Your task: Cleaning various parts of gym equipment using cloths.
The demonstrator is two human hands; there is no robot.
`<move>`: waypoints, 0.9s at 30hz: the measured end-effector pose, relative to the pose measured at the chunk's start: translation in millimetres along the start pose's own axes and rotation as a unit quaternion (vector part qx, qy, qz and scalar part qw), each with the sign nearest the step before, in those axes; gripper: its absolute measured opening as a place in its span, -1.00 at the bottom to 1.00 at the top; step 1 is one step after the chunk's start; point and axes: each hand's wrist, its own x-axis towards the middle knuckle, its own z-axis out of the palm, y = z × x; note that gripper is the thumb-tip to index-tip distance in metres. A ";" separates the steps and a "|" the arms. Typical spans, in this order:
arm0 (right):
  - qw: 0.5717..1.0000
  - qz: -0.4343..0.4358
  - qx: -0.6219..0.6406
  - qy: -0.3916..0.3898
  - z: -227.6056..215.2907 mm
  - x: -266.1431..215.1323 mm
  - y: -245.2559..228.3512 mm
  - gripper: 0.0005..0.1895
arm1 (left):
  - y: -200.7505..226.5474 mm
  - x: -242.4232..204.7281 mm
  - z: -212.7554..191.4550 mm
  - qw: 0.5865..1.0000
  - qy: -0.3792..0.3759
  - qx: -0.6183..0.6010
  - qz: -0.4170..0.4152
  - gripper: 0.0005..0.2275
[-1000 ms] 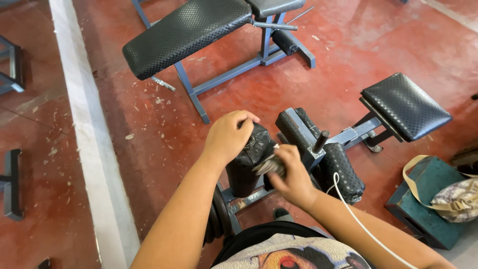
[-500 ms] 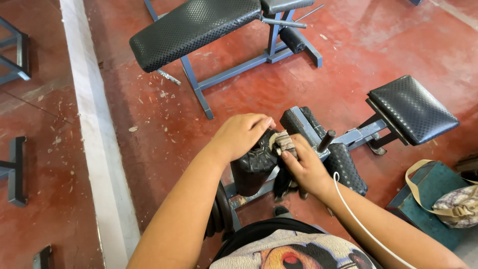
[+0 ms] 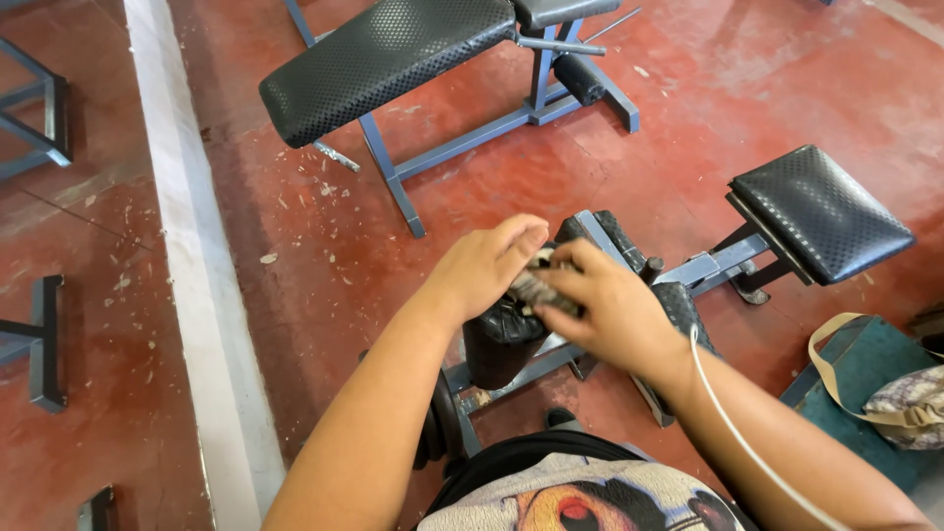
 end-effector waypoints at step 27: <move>0.961 0.156 0.214 0.078 70.0 -2.0 63.7 -0.65 | -3.5 -11.5 -6.9 0.999 0.044 -0.019 -0.021 -0.43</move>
